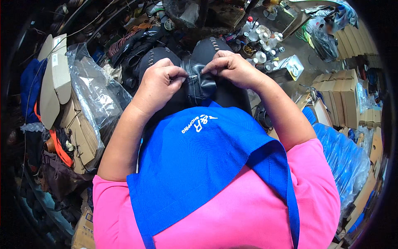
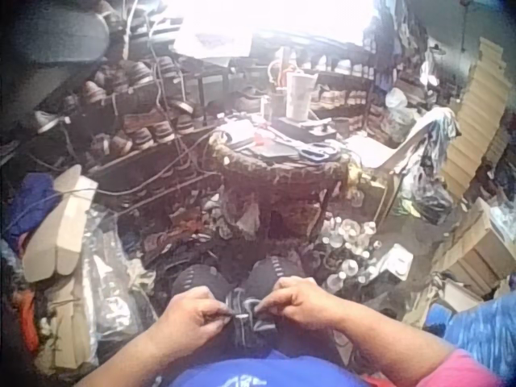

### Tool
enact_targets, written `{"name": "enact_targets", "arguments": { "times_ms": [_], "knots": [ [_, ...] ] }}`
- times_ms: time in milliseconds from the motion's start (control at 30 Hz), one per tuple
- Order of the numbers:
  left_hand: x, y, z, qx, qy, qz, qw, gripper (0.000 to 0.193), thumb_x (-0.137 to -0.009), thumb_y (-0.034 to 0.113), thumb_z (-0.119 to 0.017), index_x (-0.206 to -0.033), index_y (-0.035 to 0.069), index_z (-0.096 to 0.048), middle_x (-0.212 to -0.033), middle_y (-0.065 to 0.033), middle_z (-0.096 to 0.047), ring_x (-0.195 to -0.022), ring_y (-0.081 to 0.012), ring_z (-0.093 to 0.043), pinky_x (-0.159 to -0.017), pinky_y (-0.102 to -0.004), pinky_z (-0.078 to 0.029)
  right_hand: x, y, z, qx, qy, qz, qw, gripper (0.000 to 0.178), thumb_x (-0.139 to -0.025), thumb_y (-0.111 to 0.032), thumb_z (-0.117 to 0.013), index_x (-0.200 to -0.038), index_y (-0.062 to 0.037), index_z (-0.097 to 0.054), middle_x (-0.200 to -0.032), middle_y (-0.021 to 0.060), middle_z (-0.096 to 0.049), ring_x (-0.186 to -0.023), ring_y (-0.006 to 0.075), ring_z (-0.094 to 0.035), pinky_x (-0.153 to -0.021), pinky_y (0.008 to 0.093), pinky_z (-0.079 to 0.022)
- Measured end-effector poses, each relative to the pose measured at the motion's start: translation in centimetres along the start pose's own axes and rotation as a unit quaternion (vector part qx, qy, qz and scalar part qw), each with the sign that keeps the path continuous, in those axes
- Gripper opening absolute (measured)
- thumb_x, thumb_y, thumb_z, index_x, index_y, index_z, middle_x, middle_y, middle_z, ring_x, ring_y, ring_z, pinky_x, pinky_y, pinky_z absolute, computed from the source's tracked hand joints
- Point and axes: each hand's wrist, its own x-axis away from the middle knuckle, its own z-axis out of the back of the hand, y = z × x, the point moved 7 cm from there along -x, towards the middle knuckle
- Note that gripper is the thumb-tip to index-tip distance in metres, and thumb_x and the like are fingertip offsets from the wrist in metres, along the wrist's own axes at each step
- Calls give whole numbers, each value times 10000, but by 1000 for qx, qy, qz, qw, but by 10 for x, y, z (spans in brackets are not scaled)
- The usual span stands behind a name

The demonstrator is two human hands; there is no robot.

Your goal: Stitching a black shoe component by hand using a needle and thread.

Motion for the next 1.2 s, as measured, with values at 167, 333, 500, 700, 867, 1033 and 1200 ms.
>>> {"name": "enact_targets", "arguments": {
  "times_ms": [167,333,500,700,867,1033,1200],
  "knots": [
    [-3,11,-3,-61,-9,-54,997,171,-736,5,-701,-897,60,-706,-733,-54,-528,-682,-188,-550,-647,-296,-454,-1,0,-2,-6,-8,7,1000,245,-787,-118,-655,-994,-219,-741,-862,39,-607,-870,188,-587,-793,320,-466],
    [3,2,-1,-39,-28,-44,998,252,-735,-13,-690,-957,103,-721,-743,-49,-514,-725,-187,-545,-674,-295,-456,2,6,-4,-19,-12,16,1000,292,-767,-135,-681,-1035,-234,-736,-865,29,-609,-863,183,-584,-802,307,-455],
    [5,-18,0,0,-36,-21,999,300,-744,-32,-676,-993,127,-732,-777,-37,-538,-747,-159,-533,-703,-272,-451,0,1,-5,15,5,27,1000,266,-773,-70,-675,-1028,-121,-732,-805,20,-621,-849,153,-562,-843,292,-445],
    [-6,-23,-3,7,-38,-15,999,217,-733,-16,-694,-933,65,-718,-796,-41,-588,-765,-167,-557,-724,-279,-455,-7,1,-6,-60,-12,-1,998,282,-771,-123,-700,-1046,-180,-731,-824,43,-641,-830,176,-597,-787,305,-467],
    [-10,-26,-8,84,-24,51,995,203,-732,5,-720,-929,25,-680,-799,-35,-616,-781,-131,-580,-728,-263,-466,-6,11,-13,-195,1,-112,974,255,-781,-74,-717,-1036,-75,-718,-914,45,-701,-809,98,-628,-757,253,-506],
    [-12,-35,-12,110,-21,70,991,212,-746,8,-721,-950,19,-666,-820,-29,-630,-775,-89,-575,-722,-245,-474,-8,18,-18,-265,37,-147,952,221,-778,-60,-746,-993,-22,-708,-903,35,-694,-821,92,-628,-766,229,-505],
    [-17,-42,-16,140,-32,83,986,213,-741,7,-724,-945,13,-662,-840,-34,-641,-781,-93,-587,-730,-243,-477,-16,21,-20,-283,39,-147,947,208,-766,-54,-753,-963,-5,-704,-882,44,-696,-804,95,-630,-760,240,-511]
  ]
}}
